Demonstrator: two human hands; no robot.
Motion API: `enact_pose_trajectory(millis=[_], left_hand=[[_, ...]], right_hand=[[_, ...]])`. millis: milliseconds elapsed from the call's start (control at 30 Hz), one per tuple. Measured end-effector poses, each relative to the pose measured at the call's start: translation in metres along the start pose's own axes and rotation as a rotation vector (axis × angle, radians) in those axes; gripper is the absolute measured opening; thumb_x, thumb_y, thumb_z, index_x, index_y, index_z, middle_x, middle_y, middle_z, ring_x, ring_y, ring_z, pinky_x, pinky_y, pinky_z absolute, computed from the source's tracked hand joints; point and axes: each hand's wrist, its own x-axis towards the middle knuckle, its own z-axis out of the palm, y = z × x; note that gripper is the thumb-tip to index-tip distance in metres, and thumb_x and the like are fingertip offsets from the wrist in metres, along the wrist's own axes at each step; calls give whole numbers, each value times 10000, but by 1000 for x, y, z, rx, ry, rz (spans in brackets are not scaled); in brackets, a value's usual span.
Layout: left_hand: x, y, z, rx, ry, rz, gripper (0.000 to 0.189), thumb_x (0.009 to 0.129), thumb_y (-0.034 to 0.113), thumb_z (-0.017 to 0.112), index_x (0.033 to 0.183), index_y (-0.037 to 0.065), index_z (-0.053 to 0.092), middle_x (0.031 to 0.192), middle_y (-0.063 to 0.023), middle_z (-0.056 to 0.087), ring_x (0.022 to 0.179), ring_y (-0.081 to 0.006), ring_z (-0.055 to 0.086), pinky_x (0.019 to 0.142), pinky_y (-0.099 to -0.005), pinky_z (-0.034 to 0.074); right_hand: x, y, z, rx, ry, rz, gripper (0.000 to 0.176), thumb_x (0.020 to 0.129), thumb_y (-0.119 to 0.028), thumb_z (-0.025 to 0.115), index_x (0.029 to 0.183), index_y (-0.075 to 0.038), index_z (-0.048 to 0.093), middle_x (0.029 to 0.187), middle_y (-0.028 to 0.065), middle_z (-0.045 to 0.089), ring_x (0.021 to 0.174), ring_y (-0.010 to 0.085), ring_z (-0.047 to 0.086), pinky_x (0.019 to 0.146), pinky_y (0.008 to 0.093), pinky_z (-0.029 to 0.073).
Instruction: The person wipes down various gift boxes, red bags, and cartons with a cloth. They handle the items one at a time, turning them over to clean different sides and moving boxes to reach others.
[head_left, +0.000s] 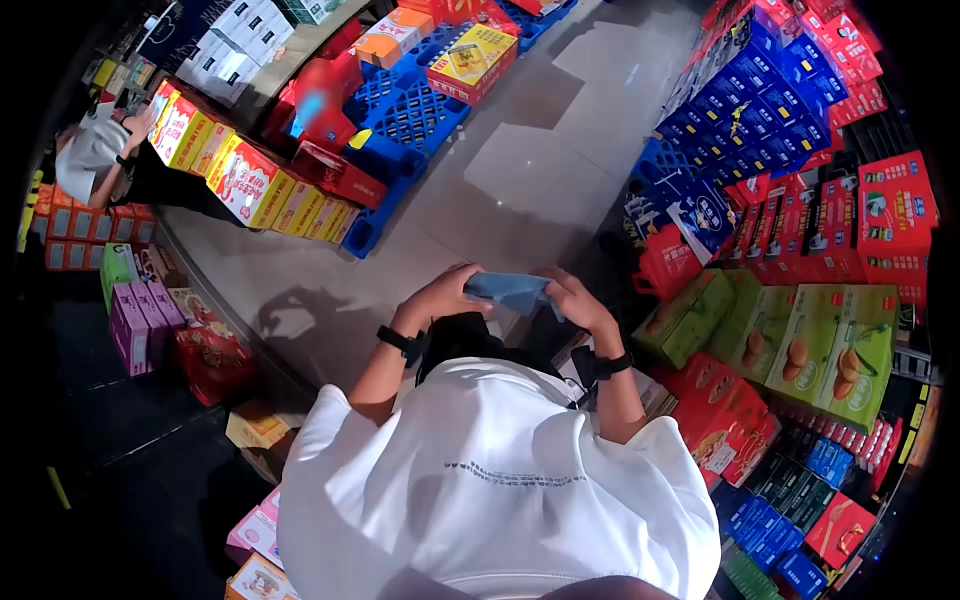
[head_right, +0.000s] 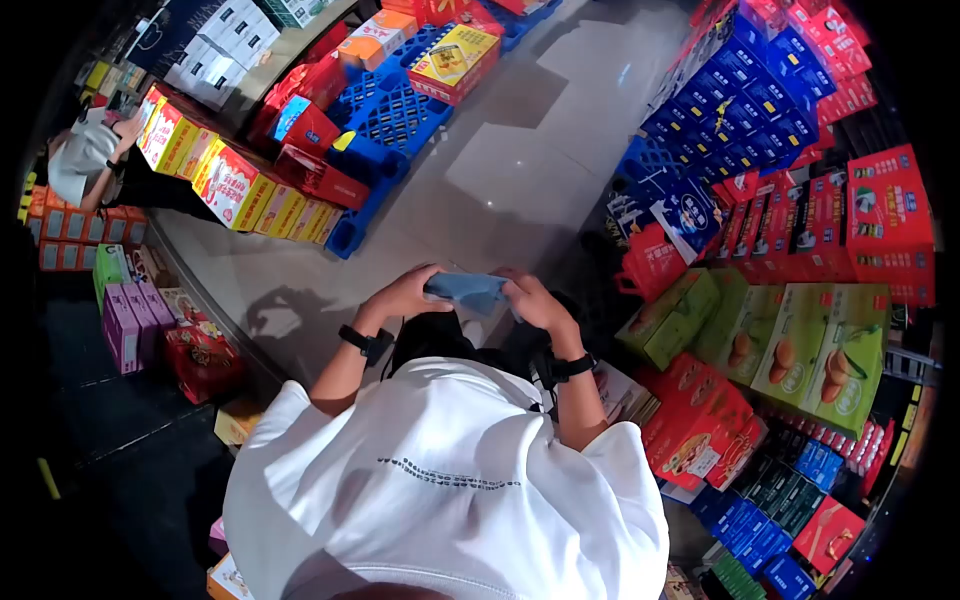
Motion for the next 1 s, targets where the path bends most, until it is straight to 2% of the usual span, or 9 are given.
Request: enact_pose_trajectory(millis=[67,200,267,433,533,633,800,900,1000], left_hand=[[42,-4,-23,-2,-20,29,569,732,339,847,1111,4,585,1077,-193,594,1052,-356,582,907,-425,474],[134,-49,-61,28,72,77,373,830,166,753,1157,10,665,1171,-164,617,1127,-348,586,966,-406,469],[183,-76,-81,-35,111,32,361,843,170,740,1155,8,661,1175,-159,619,1120,-351,592,959,-407,474],[309,-140,-132,-214,82,113,272,873,223,685,1062,28,671,1065,-182,643,1006,-367,625,866,-429,500],[365,-133,-184,-257,-12,67,279,836,73,618,1113,41,618,960,-194,655,942,-389,632,812,-460,492],[421,-154,-201,-266,-77,0,385,767,-11,606,1142,62,565,887,-194,664,879,-406,642,752,-482,482],[503,-210,-225,-162,-64,-131,431,706,24,720,1112,66,581,923,-193,686,918,-395,664,780,-469,508],[555,-242,-243,-109,77,-300,356,768,116,697,1098,67,569,913,-205,692,877,-420,666,743,-510,514],[611,-282,-238,-155,292,-609,295,840,151,601,1112,75,516,894,-228,690,860,-440,669,730,-548,512]], right_hand=[[38,-2,-8,19,4,-30,346,901,-169,491,1156,23,626,955,264,667,884,419,648,842,436,498],[124,7,-37,-115,-81,48,280,882,-139,539,1107,14,603,977,259,653,926,437,625,832,451,489],[168,4,-62,-45,-49,219,265,878,-161,561,1081,9,550,949,227,634,918,383,622,820,429,481],[279,38,-122,53,-61,266,228,850,-149,584,982,-7,465,837,114,514,806,197,499,741,361,437],[351,39,-146,417,35,395,192,805,-103,601,836,-59,416,805,23,391,781,138,401,732,279,390],[422,53,-179,117,47,327,231,791,-120,637,829,-58,418,826,24,403,795,134,421,732,293,406],[541,67,-255,-326,-76,139,353,674,-161,747,830,-38,455,891,154,498,813,350,503,758,400,454],[617,96,-293,-439,-115,-59,366,679,-165,759,824,-35,449,902,148,489,846,353,528,762,423,461],[700,139,-328,-456,-317,15,318,784,-227,747,896,-16,538,950,200,561,930,384,571,809,450,466]])
